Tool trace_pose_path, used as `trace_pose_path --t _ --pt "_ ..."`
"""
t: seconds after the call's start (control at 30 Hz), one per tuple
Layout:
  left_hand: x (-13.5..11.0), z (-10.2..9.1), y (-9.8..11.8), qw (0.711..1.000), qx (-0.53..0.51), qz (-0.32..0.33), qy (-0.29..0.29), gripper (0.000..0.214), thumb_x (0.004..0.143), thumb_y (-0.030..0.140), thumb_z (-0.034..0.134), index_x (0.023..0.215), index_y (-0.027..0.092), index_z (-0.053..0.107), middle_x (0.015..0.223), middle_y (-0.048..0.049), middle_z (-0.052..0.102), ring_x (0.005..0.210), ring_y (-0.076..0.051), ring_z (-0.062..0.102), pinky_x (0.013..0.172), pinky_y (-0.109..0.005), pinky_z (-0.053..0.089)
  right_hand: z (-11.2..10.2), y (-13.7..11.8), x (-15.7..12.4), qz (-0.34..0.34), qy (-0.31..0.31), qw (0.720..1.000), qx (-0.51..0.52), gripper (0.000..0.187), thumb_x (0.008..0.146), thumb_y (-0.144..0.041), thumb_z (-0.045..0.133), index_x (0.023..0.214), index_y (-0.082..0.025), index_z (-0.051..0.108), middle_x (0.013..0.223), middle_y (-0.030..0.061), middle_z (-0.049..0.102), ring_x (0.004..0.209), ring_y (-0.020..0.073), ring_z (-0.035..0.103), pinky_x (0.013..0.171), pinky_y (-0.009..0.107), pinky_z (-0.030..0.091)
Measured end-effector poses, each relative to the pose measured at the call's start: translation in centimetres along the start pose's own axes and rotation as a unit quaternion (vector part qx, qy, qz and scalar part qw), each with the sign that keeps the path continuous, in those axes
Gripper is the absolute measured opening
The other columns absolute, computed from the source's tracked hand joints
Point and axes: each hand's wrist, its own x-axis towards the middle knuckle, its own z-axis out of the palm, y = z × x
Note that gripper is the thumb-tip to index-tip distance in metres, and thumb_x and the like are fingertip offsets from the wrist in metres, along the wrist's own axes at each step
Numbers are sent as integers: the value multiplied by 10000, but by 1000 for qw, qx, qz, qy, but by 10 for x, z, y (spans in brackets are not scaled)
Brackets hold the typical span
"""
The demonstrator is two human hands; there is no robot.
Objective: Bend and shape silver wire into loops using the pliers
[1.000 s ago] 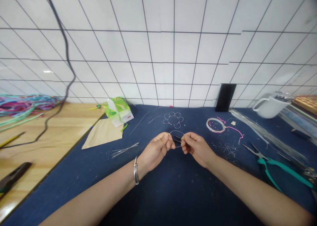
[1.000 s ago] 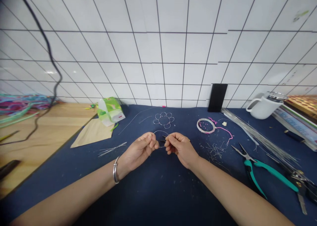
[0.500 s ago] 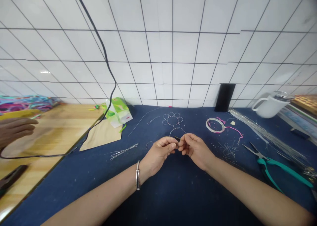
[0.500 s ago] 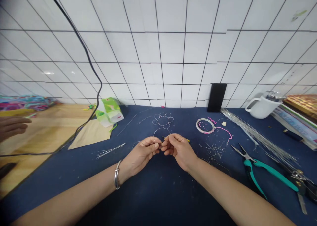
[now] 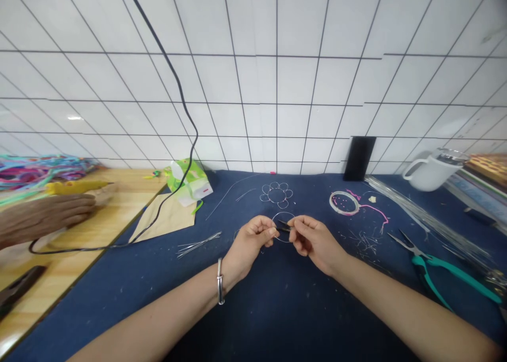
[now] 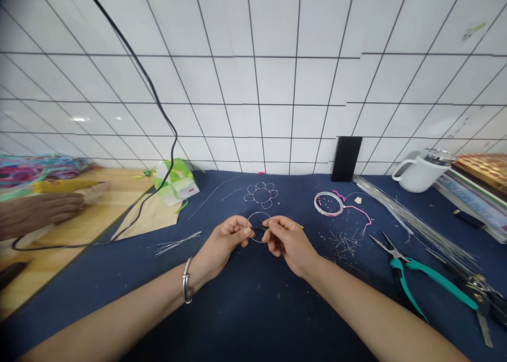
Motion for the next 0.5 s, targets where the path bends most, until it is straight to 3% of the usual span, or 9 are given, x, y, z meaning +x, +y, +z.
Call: trace_pose_path --t 0.13,0.23,0.3,0.5 --pt "1 -4 0 998 56 0 -11 89 761 234 586 782 153 557 682 2 599 500 -63 451 499 -192 346 -4 -5 0 -3 25 991 -131 250 788 -413 546 804 -166 578 664 7 589 439 48 438 377 174 299" --pt "12 -8 6 991 131 -8 0 171 747 285 588 859 163 546 708 -18 630 497 -79 500 478 -195 375 -7 -11 10 -18 46 961 -274 224 813 -379 499 828 -166 567 642 4 589 421 51 455 369 167 342" --pt "29 -13 13 972 233 10 14 226 744 321 576 911 174 536 703 -20 644 508 -97 540 467 -196 393 -10 -18 25 -40 60 934 -351 189 811 -317 492 921 -174 546 677 10 613 451 69 506 374 167 380" --pt "111 -29 23 930 359 52 58 156 692 284 615 812 186 600 616 15 616 501 -108 531 511 -219 392 -23 -36 106 -67 100 869 -480 288 796 -266 511 1071 -181 502 692 10 646 459 84 534 422 183 413"
